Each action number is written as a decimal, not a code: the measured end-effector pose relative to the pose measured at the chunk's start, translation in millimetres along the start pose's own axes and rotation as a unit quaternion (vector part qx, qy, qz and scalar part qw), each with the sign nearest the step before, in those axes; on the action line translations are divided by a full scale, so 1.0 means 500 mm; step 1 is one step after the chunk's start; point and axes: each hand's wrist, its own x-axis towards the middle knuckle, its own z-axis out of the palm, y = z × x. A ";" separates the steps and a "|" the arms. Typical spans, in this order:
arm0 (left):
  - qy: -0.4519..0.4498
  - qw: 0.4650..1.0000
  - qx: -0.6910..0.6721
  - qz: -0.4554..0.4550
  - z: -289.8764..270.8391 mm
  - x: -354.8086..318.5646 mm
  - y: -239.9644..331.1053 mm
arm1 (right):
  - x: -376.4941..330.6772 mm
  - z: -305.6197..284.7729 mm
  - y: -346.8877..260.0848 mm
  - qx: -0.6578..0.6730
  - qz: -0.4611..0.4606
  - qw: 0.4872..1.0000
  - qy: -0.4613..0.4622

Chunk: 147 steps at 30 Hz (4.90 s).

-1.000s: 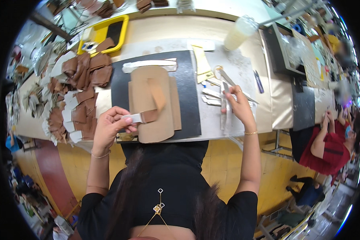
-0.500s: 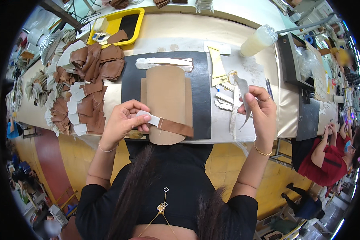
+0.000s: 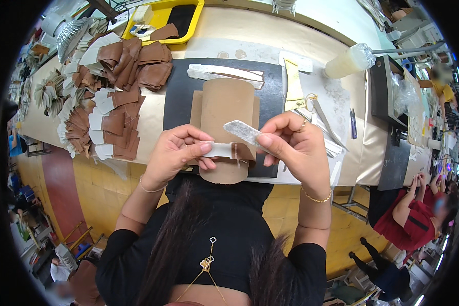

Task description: The person repeatedly picks up brown leather pieces and white strips from a table, folds the white strip, and wraps it around the leather piece. The person places the assembled items on the table and continues the process with additional pieces.

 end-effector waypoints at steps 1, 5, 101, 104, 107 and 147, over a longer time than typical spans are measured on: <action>-0.010 1.000 0.007 0.006 0.004 0.001 0.001 | -0.004 0.000 -0.002 0.003 -0.015 1.000 0.009; -0.005 0.999 0.047 -0.024 -0.006 0.008 -0.001 | -0.021 -0.005 -0.005 -0.019 -0.009 0.999 0.034; 0.030 0.995 0.088 0.045 -0.099 0.005 -0.079 | 0.063 -0.007 0.065 -0.238 0.117 0.958 -0.107; 0.039 0.994 0.084 0.062 -0.132 0.008 -0.080 | 0.055 -0.031 0.069 -0.185 0.075 0.971 -0.128; 0.045 0.994 0.080 0.064 -0.157 0.015 -0.082 | 0.055 -0.044 0.074 -0.184 0.100 0.969 -0.130; 0.047 0.995 0.082 0.013 -0.147 0.039 -0.117 | 0.027 -0.063 0.260 0.184 0.172 0.962 -0.103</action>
